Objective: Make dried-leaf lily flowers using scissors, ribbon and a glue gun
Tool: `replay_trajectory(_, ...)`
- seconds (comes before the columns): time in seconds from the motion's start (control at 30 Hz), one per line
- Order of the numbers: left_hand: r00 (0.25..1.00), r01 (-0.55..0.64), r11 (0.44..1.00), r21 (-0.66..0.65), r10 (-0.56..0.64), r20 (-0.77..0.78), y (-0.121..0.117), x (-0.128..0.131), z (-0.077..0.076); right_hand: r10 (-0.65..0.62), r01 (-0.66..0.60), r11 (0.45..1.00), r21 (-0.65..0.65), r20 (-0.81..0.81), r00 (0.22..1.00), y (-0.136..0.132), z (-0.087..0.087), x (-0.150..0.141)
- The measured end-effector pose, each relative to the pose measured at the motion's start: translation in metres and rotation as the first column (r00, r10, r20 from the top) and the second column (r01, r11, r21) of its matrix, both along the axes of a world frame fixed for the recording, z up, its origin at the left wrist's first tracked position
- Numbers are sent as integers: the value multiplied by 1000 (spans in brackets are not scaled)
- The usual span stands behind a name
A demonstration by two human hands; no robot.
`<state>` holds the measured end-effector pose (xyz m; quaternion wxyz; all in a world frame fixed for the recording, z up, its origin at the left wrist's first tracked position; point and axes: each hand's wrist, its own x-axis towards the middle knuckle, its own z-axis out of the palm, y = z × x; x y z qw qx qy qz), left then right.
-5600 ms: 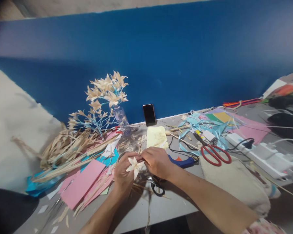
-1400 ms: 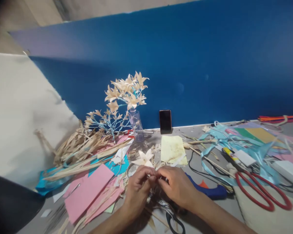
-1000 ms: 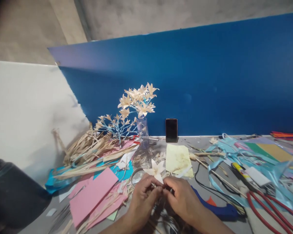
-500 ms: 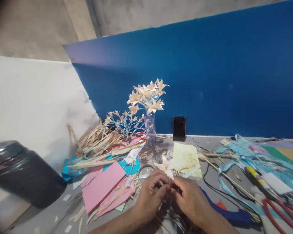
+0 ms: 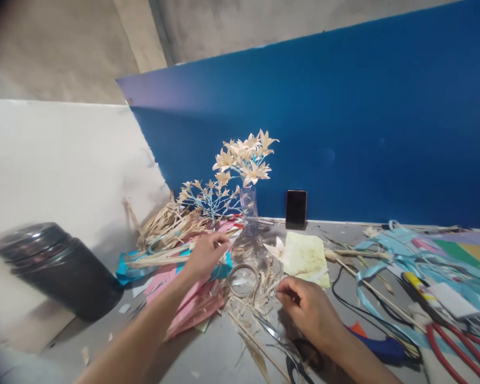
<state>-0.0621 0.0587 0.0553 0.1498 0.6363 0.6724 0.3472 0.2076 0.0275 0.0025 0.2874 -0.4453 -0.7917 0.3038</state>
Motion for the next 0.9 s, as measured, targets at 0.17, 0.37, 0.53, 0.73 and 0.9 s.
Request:
replay_trajectory(0.17, 947, -253, 965, -66, 234, -218, 49, -54, 8, 43, -42, 999, 34, -2, 999, -4, 1, -3)
replay_trajectory(0.37, 844, -432, 891, -141, 344, -411, 79, -62, -13, 70, -71, 996, 46, 29, 997, 0, -8, -2)
replay_trajectory(0.53, 818, -467, 872, -147, 363, -446, 93, -65, -26, 62, -65, 997, 46, 56, 996, 3, -12, -2)
replay_trajectory(0.73, 869, -403, 907, -124, 337, -362, 101, -72, -38, 77, -81, 996, 44, 93, 993, 1, -9, -2)
replay_trajectory(0.9, 909, -366, 929, -56, 344, -235, 98, -80, -45, 80, -84, 996, 42, 101, 992, 1, -8, -2)
